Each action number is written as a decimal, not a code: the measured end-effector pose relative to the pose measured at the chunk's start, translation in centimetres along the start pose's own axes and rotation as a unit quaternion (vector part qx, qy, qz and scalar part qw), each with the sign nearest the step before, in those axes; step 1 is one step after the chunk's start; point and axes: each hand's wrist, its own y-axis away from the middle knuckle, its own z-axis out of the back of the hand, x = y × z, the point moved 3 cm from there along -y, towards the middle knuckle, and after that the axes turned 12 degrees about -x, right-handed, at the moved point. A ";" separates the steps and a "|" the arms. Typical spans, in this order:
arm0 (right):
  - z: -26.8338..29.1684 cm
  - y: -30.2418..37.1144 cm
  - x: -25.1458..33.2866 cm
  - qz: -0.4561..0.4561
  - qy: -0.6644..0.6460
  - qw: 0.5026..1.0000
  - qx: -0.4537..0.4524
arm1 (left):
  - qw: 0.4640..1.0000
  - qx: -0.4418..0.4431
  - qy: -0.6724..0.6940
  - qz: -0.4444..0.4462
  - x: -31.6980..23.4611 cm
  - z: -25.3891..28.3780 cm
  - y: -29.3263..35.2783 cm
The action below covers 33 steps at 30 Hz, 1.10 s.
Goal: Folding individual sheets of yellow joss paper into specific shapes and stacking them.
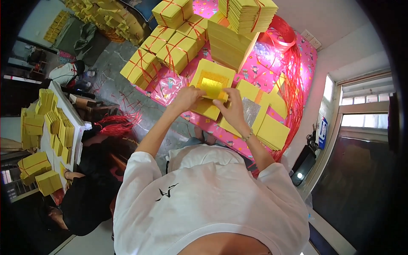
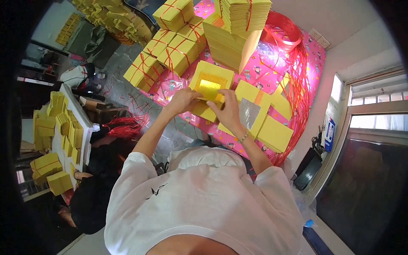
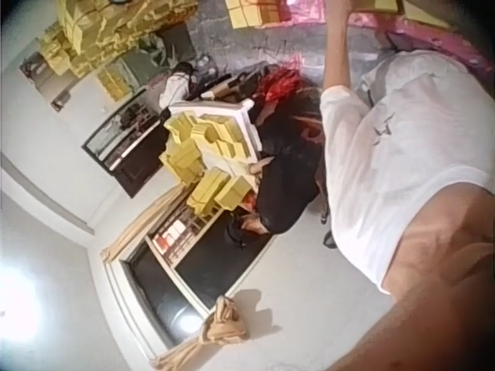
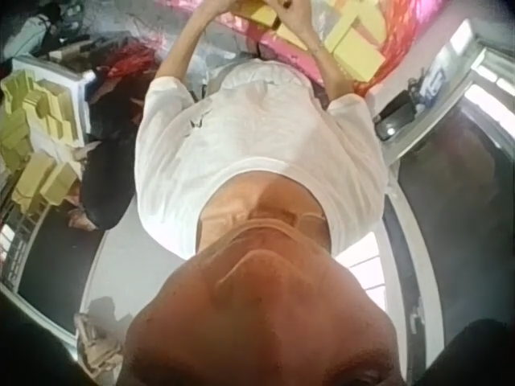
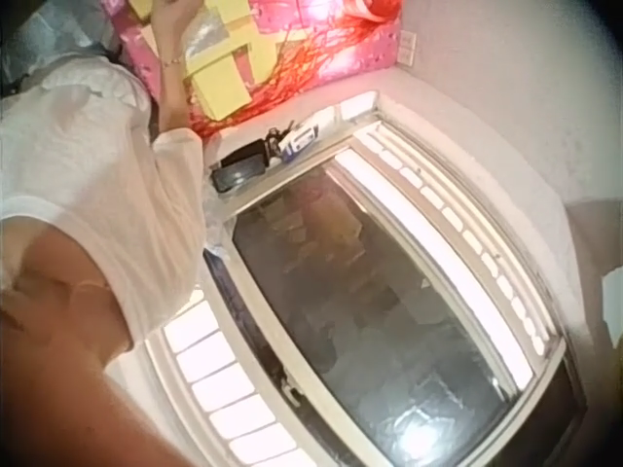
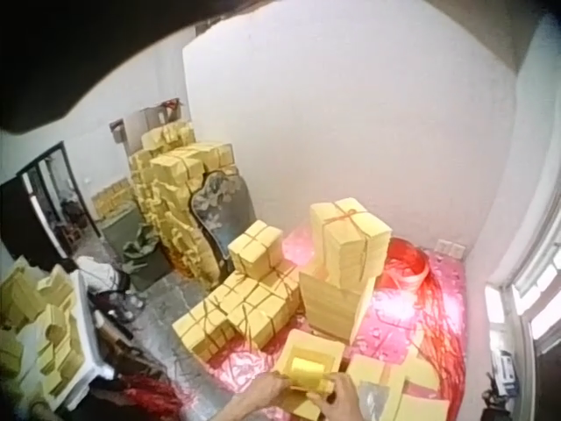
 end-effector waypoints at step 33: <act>-2.1 -3.7 -1.6 -0.227 -0.303 0.923 0.069 | 0.821 -0.198 0.505 0.176 -0.6 0.2 -2.0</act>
